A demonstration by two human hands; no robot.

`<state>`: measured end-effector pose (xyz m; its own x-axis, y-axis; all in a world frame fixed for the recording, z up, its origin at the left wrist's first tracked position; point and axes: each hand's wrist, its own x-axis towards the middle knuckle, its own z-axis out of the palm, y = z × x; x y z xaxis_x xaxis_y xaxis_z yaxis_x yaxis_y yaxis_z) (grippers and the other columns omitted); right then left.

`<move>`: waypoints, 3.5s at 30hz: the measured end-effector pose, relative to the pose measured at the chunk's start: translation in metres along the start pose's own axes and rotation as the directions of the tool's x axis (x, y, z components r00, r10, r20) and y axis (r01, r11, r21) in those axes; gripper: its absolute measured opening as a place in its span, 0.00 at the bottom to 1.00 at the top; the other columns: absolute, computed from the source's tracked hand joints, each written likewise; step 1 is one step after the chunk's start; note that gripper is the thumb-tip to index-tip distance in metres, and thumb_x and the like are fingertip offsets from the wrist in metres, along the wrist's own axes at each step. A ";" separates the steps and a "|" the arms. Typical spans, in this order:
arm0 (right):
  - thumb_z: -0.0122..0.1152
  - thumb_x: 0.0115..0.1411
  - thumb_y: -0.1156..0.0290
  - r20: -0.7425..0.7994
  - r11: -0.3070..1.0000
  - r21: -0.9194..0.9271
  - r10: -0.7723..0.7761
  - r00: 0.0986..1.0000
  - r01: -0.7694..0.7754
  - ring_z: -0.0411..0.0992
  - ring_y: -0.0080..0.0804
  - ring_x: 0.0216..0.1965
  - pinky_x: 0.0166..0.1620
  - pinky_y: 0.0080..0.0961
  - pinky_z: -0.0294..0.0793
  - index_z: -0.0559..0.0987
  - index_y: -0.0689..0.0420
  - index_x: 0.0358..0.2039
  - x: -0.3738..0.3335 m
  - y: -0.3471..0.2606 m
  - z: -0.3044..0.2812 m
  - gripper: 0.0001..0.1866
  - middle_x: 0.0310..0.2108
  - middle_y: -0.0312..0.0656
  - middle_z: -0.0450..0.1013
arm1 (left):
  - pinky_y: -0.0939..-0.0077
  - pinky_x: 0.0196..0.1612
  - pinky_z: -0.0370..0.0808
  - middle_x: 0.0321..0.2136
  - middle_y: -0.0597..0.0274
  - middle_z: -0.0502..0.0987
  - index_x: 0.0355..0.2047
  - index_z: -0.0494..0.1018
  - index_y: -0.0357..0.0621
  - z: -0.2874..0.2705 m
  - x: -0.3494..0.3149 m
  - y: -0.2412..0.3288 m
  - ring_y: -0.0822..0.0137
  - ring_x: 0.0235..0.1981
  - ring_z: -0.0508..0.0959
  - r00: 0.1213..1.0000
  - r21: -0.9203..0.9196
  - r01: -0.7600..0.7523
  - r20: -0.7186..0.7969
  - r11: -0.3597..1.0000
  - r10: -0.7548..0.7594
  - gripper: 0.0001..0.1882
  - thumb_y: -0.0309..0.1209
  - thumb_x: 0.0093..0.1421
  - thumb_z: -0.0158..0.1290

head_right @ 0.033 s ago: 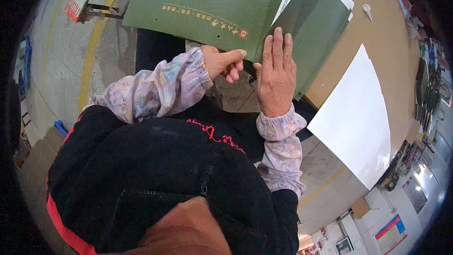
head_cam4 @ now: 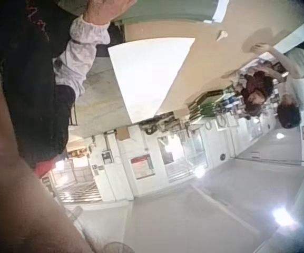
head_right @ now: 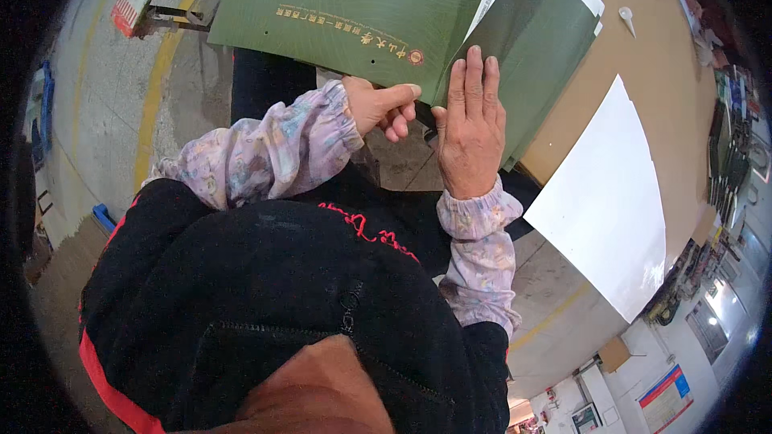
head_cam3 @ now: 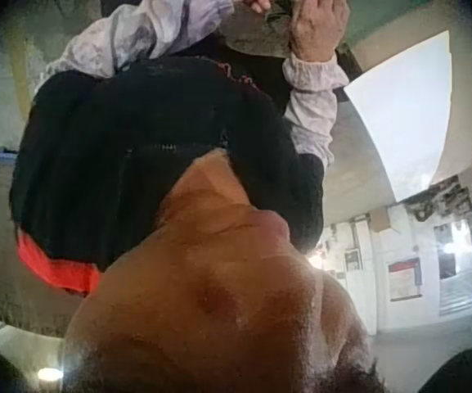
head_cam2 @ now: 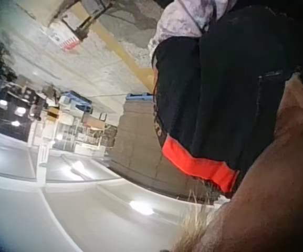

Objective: Folding large green and white paper folders at a workspace in a paper mill or printing facility.

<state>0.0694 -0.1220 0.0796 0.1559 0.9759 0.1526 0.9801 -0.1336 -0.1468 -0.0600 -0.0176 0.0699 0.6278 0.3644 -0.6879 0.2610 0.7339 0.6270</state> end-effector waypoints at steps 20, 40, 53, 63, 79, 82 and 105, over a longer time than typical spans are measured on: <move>0.54 0.55 0.64 0.109 0.997 0.082 -0.002 0.994 -0.007 0.47 0.43 0.64 0.60 0.38 0.52 0.57 0.59 0.60 0.004 -0.004 0.002 0.33 0.64 0.42 0.48 | 0.77 0.17 0.73 0.17 0.60 0.72 0.23 0.71 0.35 -0.010 0.008 -0.015 0.68 0.15 0.73 0.998 0.023 0.034 0.052 0.999 -0.035 0.16 0.36 0.59 0.49; 0.42 0.64 0.61 0.057 0.989 0.136 -0.066 0.996 0.058 0.46 0.43 0.65 0.63 0.34 0.49 0.56 0.61 0.60 0.062 0.036 0.021 0.28 0.64 0.46 0.48 | 0.78 0.17 0.72 0.13 0.58 0.72 0.18 0.70 0.36 -0.009 0.003 -0.009 0.68 0.13 0.73 0.995 0.058 0.077 0.053 0.995 -0.080 0.20 0.39 0.60 0.47; 0.40 0.64 0.59 -0.018 0.996 0.081 -0.026 1.000 0.027 0.45 0.43 0.65 0.63 0.35 0.48 0.54 0.59 0.61 0.072 0.033 0.031 0.29 0.64 0.44 0.47 | 0.76 0.16 0.74 0.14 0.58 0.73 0.21 0.71 0.33 -0.012 -0.013 -0.013 0.68 0.14 0.74 0.999 0.012 0.006 0.035 1.000 -0.007 0.17 0.35 0.60 0.47; 0.43 0.63 0.62 -0.028 0.997 0.043 -0.060 0.998 0.061 0.45 0.46 0.65 0.63 0.36 0.48 0.54 0.62 0.61 0.072 0.011 0.018 0.29 0.64 0.47 0.47 | 0.46 0.56 0.56 0.52 0.54 0.66 0.52 0.66 0.51 -0.064 -0.014 0.098 0.57 0.57 0.63 0.300 0.928 -0.200 0.363 -0.313 0.882 0.27 0.48 0.54 0.52; 0.44 0.63 0.67 -0.046 0.997 0.059 -0.048 0.998 0.050 0.43 0.45 0.65 0.64 0.35 0.47 0.55 0.62 0.61 0.080 -0.003 0.002 0.27 0.64 0.46 0.45 | 0.31 0.58 0.30 0.65 0.63 0.40 0.63 0.50 0.58 -0.082 -0.008 0.062 0.51 0.65 0.34 0.707 0.939 0.032 0.220 -0.341 0.672 0.40 0.63 0.55 0.37; 0.44 0.63 0.67 -0.036 0.998 0.040 -0.042 0.998 0.043 0.43 0.44 0.65 0.64 0.35 0.47 0.55 0.62 0.60 0.076 -0.009 -0.002 0.27 0.64 0.46 0.46 | 0.31 0.57 0.30 0.65 0.63 0.39 0.63 0.50 0.57 -0.083 -0.015 0.061 0.50 0.65 0.34 0.707 0.939 0.022 0.227 -0.342 0.670 0.40 0.63 0.55 0.38; 0.38 0.65 0.59 -0.050 0.999 -0.007 0.044 0.998 -0.045 0.44 0.45 0.65 0.64 0.36 0.45 0.56 0.62 0.60 0.078 -0.028 -0.020 0.28 0.64 0.47 0.48 | 0.29 0.57 0.27 0.65 0.60 0.41 0.62 0.52 0.52 -0.083 -0.045 0.063 0.48 0.65 0.33 0.656 0.952 -0.111 0.287 -0.286 0.699 0.41 0.62 0.54 0.41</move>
<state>0.0568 -0.0456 0.1154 0.2050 0.9592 0.1946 0.9730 -0.1782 -0.1466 -0.1325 0.0602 0.1100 0.8040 0.5874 0.0919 0.5535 -0.7960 0.2451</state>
